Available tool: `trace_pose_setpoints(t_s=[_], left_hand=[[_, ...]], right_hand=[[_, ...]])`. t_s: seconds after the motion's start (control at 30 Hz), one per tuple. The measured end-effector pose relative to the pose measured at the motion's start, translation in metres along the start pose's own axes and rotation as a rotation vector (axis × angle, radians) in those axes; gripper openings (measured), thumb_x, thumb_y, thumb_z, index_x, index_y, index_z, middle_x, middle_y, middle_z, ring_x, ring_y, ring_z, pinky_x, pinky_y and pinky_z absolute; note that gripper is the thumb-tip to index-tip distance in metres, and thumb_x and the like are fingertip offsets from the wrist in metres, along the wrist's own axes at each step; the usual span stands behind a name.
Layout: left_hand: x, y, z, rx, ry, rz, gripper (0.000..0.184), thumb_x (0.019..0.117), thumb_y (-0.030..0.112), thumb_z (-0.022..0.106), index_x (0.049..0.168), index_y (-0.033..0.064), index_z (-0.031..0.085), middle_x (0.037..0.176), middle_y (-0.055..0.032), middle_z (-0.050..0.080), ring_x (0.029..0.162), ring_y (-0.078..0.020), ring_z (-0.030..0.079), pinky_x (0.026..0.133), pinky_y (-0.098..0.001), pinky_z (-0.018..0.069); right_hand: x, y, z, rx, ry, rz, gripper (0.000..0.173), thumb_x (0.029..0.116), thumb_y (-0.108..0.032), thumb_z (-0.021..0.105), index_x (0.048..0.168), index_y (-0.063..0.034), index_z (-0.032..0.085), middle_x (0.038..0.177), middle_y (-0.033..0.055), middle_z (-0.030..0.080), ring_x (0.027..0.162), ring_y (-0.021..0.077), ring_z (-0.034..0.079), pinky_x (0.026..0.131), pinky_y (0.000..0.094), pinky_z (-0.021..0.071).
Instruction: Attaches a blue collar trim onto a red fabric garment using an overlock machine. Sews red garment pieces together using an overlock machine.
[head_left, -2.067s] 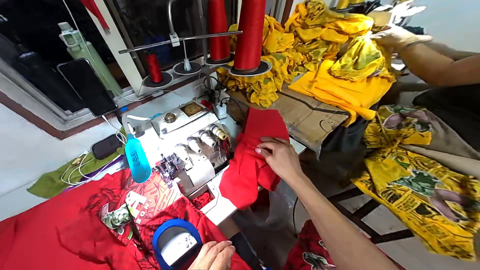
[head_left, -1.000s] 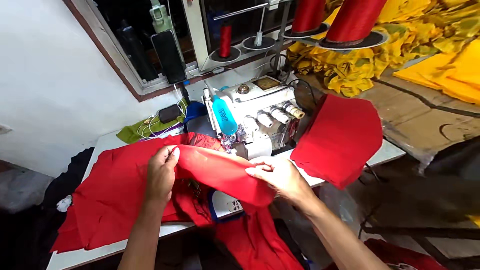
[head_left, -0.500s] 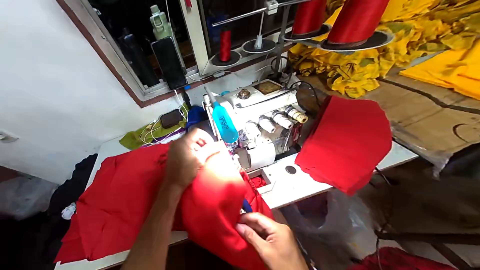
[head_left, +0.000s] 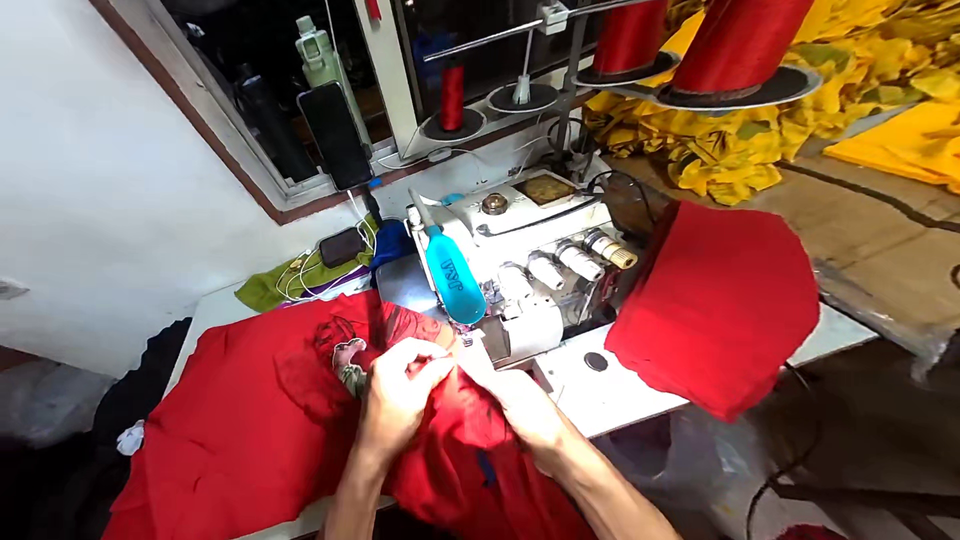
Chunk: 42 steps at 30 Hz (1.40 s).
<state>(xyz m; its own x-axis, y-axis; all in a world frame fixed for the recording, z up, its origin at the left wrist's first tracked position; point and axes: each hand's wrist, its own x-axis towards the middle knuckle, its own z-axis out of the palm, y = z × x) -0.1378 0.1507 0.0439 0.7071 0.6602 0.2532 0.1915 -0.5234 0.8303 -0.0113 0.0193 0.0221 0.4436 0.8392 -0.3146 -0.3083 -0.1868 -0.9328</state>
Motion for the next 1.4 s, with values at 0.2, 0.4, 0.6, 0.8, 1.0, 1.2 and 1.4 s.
trace_pose_setpoints(t_s=[0.2,0.4,0.6,0.8,1.0,1.2,1.4], left_hand=[[-0.043,0.02,-0.01,-0.124,0.092,0.058,0.007,0.093,0.011,0.068,0.096,0.0063,0.074,0.092,0.001,0.073,0.086,-0.0054,0.07,0.078,-0.0209,0.0595],[-0.051,0.083,-0.036,-0.092,-0.037,0.424,0.014,0.1008,0.019,0.065,0.1,0.0072,0.074,0.097,-0.0004,0.072,0.09,-0.0032,0.067,0.077,-0.0182,0.0577],[-0.04,0.029,-0.008,0.124,0.184,0.222,0.008,0.088,0.017,0.077,0.094,0.013,0.081,0.094,0.0031,0.075,0.087,-0.0039,0.07,0.077,-0.0195,0.0603],[-0.04,0.032,-0.01,0.164,0.208,0.246,0.006,0.087,0.019,0.077,0.09,0.0141,0.079,0.09,0.0056,0.075,0.084,-0.0009,0.07,0.075,-0.0166,0.059],[-0.041,0.032,-0.012,0.205,0.231,0.226,0.006,0.086,0.023,0.078,0.086,0.0171,0.078,0.085,0.0093,0.074,0.079,0.0019,0.068,0.069,-0.0157,0.0563],[-0.039,0.032,-0.02,0.234,0.075,0.138,0.018,0.0928,0.028,0.07,0.106,0.0167,0.076,0.107,0.0068,0.071,0.093,-0.0021,0.066,0.081,-0.0219,0.0558],[-0.04,0.028,-0.018,0.181,0.113,0.108,0.009,0.0929,0.021,0.069,0.09,0.0177,0.077,0.09,0.0088,0.07,0.088,-0.0008,0.067,0.078,-0.0202,0.0565]], right_hand=[[0.001,-0.005,0.018,0.073,0.031,-0.167,0.014,0.0969,-0.021,0.071,0.091,-0.0097,0.077,0.082,-0.0004,0.072,0.078,0.0062,0.067,0.072,0.0256,0.0554],[-0.016,-0.009,0.024,0.016,0.035,-0.327,0.012,0.0962,-0.018,0.068,0.099,-0.0116,0.077,0.091,-0.0043,0.074,0.087,0.0025,0.069,0.079,0.0221,0.0565],[-0.033,0.002,0.03,0.082,0.04,-0.42,0.022,0.0944,-0.007,0.064,0.114,-0.0046,0.075,0.096,0.0003,0.076,0.085,0.0047,0.07,0.076,0.0206,0.0586],[-0.039,0.006,0.029,0.147,-0.008,-0.41,0.029,0.0934,-0.007,0.066,0.122,-0.0008,0.071,0.095,0.003,0.077,0.079,0.0069,0.071,0.074,0.0217,0.0596],[-0.041,0.008,0.027,0.101,-0.034,-0.414,0.032,0.0932,-0.009,0.066,0.124,-0.0027,0.071,0.095,0.0021,0.076,0.076,0.0063,0.07,0.071,0.0213,0.0589],[-0.041,0.007,0.025,0.002,-0.058,-0.516,0.032,0.0956,-0.006,0.064,0.127,-0.0035,0.071,0.112,0.0035,0.077,0.094,0.0098,0.074,0.086,0.0249,0.0622],[-0.041,0.025,0.031,-0.165,0.215,-0.697,0.013,0.0912,-0.011,0.071,0.104,-0.0081,0.072,0.093,-0.0035,0.076,0.083,0.004,0.072,0.074,0.0199,0.0614]])
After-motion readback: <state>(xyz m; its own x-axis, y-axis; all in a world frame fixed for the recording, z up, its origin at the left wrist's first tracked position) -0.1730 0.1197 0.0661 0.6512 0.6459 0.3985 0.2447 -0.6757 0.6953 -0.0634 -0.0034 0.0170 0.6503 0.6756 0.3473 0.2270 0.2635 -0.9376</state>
